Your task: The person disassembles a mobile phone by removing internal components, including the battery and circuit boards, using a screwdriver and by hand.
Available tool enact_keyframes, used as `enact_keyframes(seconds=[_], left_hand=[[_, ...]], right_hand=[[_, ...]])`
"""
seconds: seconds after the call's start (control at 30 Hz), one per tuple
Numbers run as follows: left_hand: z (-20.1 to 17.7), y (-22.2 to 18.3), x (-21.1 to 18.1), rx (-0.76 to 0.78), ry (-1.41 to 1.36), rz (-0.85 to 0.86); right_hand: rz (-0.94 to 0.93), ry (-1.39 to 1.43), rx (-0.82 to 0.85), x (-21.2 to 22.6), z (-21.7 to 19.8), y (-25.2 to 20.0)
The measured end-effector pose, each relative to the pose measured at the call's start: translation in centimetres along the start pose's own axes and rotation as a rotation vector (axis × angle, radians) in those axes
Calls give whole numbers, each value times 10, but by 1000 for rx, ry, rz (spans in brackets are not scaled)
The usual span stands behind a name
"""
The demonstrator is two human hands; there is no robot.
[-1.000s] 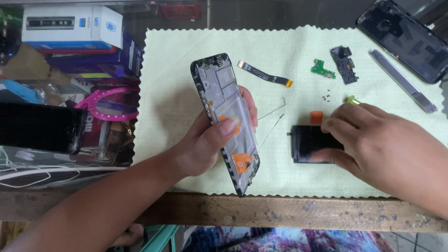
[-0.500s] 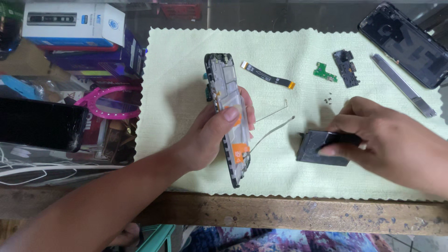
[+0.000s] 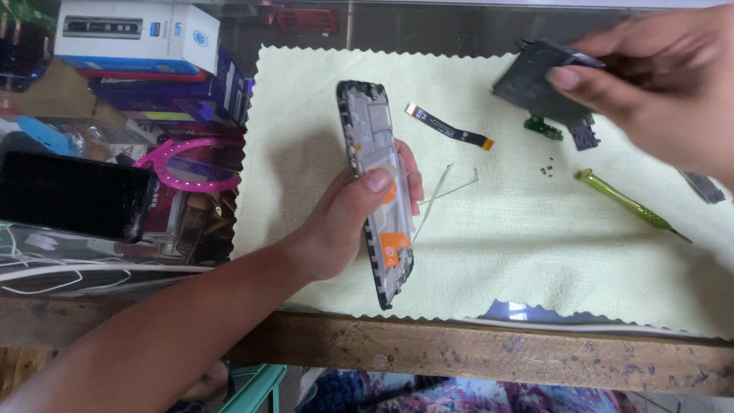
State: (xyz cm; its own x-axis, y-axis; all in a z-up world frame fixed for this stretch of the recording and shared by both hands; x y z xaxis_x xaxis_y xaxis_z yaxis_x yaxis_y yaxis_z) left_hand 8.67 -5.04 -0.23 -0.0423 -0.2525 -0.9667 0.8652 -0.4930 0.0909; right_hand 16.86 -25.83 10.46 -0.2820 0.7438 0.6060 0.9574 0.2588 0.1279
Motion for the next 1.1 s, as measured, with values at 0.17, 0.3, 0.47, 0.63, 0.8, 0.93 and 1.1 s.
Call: enact_keyframes(seconds=[0.17,0.3,0.47,0.63,0.8,0.93,1.1], left_hand=[[-16,2,-8,-66,-91,79],[-25,2,-11,-89,-76,101],[-27,4,-13,-75,-52,108],[-16,1,-17,3,136,104],[7,1,-17,177,115,144],[21,-4,-10,291,-6,130],[34,-12,-14,391,-1,168]], right_hand=[[-715,-760,-217,61,44,-26],[-746,-963,-177,64,71,-26],[-593,-770,-1,39,53,-32],[-483,-872,-21,-7,23,-53],[-203,-677,109,-97,22,-81],[-195,-543,166,-140,34,-100],[-324,-629,95,-121,27,-99]])
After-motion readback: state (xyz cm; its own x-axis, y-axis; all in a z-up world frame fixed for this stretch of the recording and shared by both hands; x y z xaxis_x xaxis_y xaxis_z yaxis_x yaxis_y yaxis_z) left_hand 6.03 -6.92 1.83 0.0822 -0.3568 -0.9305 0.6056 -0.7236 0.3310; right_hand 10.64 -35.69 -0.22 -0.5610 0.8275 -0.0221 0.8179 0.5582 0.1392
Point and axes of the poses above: each hand's wrist, its own y-axis towards the middle knuckle, its own z-axis out of the palm, x = y × z, the point moved 10 cm from there along y, towards the middle knuckle, and after that the axes turned 6 degrees about z, right-handed, at the moved point
